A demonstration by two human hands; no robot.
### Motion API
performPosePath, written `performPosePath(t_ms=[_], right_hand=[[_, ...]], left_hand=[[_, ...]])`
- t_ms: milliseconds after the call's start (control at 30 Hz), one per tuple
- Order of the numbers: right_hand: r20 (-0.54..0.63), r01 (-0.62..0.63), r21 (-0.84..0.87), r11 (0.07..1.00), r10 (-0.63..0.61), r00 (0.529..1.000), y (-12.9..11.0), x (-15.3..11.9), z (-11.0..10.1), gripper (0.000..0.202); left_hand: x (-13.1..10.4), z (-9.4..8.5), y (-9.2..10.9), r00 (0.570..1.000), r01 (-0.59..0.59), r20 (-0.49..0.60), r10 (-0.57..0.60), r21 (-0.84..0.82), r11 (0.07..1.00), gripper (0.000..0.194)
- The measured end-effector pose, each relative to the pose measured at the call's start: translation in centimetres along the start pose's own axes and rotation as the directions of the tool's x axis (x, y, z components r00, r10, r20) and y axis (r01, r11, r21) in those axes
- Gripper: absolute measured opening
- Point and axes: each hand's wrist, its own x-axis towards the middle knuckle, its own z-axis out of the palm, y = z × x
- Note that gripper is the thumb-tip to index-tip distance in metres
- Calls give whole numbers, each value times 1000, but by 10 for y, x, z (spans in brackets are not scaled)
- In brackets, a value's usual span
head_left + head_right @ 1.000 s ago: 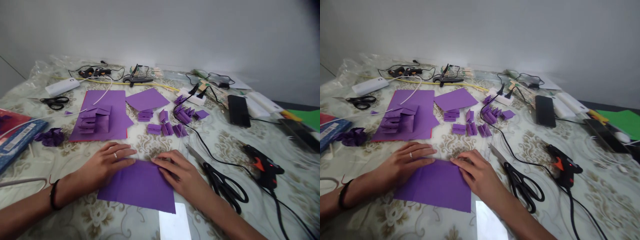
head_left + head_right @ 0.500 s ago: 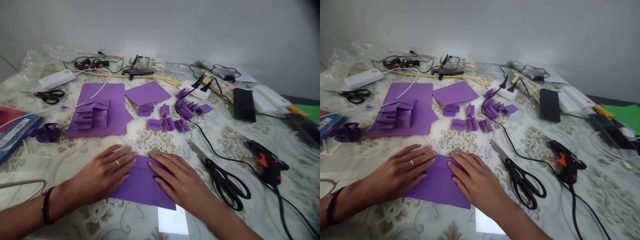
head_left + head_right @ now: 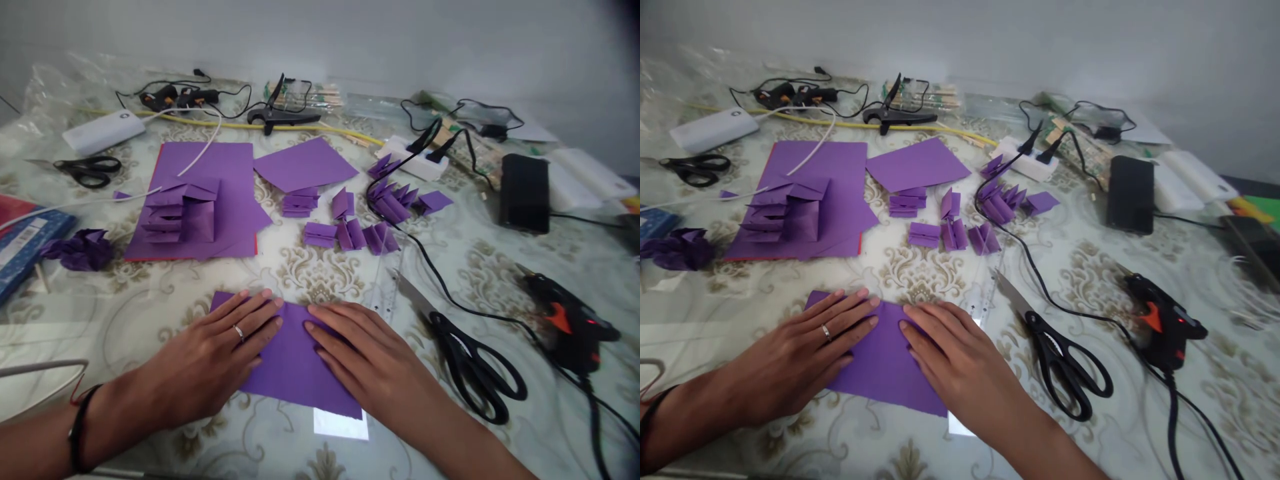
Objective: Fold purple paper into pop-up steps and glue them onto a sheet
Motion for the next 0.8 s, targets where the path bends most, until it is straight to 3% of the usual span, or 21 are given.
performPosePath(t_ms=[233, 800], right_hand=[[51, -1, 35, 999, -1, 999, 3, -12, 2, 30], [108, -23, 57, 998, 17, 994, 7, -13, -5, 33]], left_hand=[[-7, -1, -8, 999, -25, 33, 27, -66, 998, 49], [-6, -4, -7, 997, -1, 74, 11, -140, 990, 52]])
